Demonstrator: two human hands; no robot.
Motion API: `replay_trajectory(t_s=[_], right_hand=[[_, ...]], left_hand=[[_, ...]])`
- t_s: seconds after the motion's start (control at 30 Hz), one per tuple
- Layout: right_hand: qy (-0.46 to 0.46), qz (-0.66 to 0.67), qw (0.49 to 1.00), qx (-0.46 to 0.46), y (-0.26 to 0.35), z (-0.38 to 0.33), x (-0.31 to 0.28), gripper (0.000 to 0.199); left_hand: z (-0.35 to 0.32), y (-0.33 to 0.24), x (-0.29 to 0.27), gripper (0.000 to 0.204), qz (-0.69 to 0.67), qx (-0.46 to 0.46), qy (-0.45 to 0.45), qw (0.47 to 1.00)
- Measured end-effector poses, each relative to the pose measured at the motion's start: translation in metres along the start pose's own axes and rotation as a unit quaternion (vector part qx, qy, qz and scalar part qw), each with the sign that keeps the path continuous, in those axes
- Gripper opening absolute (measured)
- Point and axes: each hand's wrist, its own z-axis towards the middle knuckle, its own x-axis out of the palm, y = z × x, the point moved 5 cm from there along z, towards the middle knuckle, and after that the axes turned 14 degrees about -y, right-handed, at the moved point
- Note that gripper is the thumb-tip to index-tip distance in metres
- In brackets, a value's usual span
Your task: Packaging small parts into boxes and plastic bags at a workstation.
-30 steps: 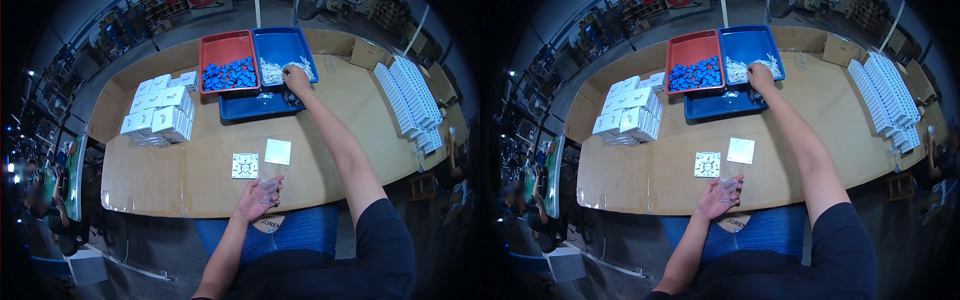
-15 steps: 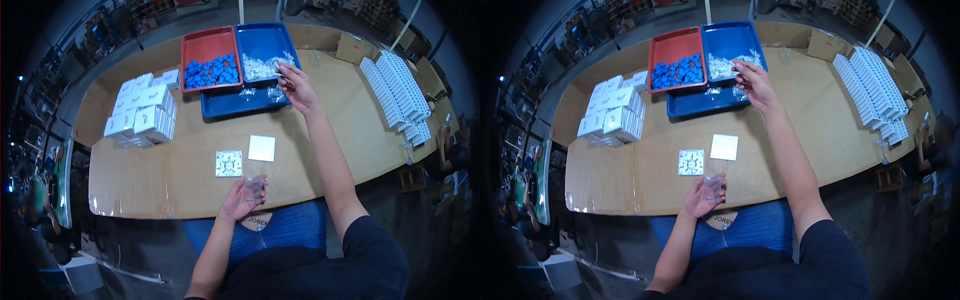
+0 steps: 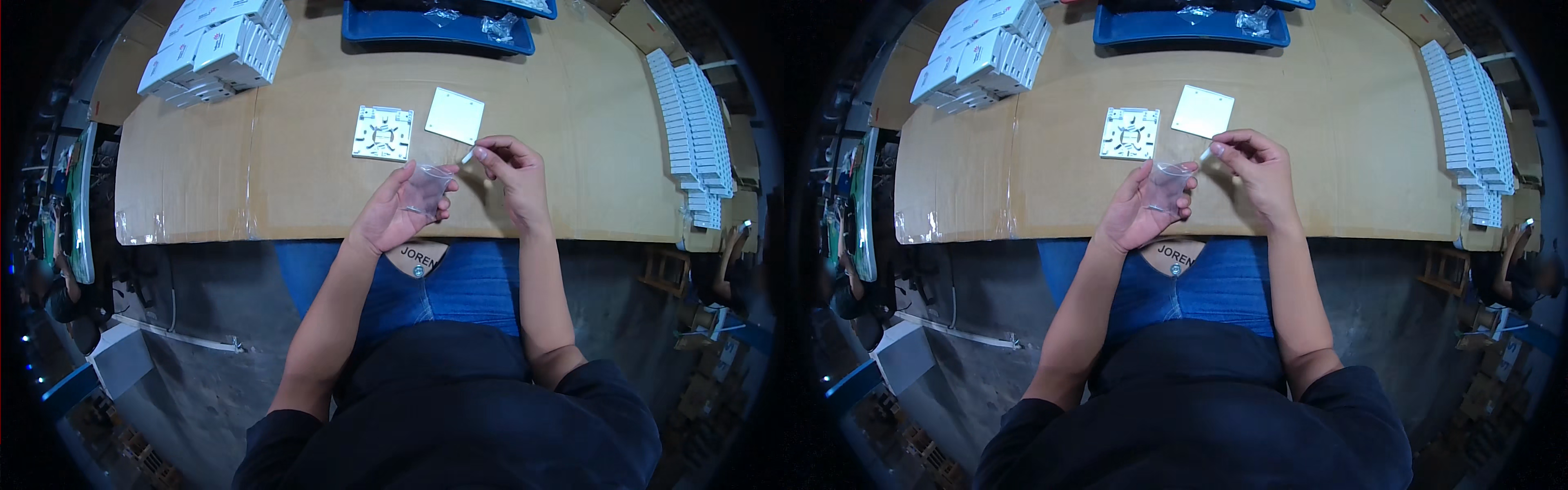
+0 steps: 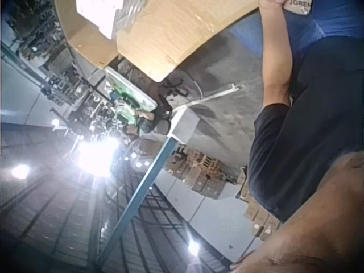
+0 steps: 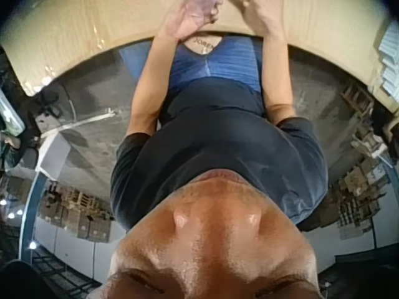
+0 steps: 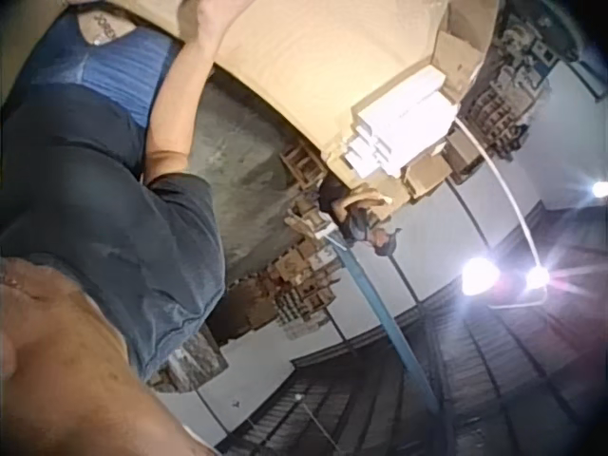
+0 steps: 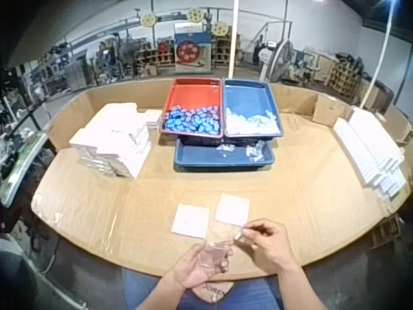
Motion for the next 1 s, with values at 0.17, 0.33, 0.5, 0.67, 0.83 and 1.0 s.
replay_trajectory(t_s=[0.17,0.33,0.5,0.67,0.83,1.0], right_hand=[[0.041,-0.038,0.998,-0.029,0.014,-0.015,0.011,0.017],[0.111,-0.05,0.992,-0.034,0.012,-0.012,0.02,0.015],[0.2,-0.167,0.965,-0.02,0.027,-0.006,0.037,0.012],[0.273,-0.237,0.929,-0.084,0.036,0.004,0.052,0.008],[0.352,-0.168,0.92,-0.041,0.028,0.006,0.062,0.008],[0.398,-0.206,0.894,0.024,0.017,0.004,0.064,0.011]], left_hand=[[-0.001,0.005,-0.005,0.066,0.002,-0.003,-0.002,1.0],[-0.002,0.01,-0.004,0.059,0.043,0.007,-0.022,0.999],[-0.001,0.006,-0.005,0.058,0.019,-0.002,-0.004,1.0],[-0.001,0.007,-0.009,0.055,0.018,0.005,-0.009,1.0],[-0.001,0.007,-0.009,0.048,0.028,0.02,0.002,0.999],[-0.004,0.008,-0.012,0.046,0.037,0.03,-0.004,0.999]])
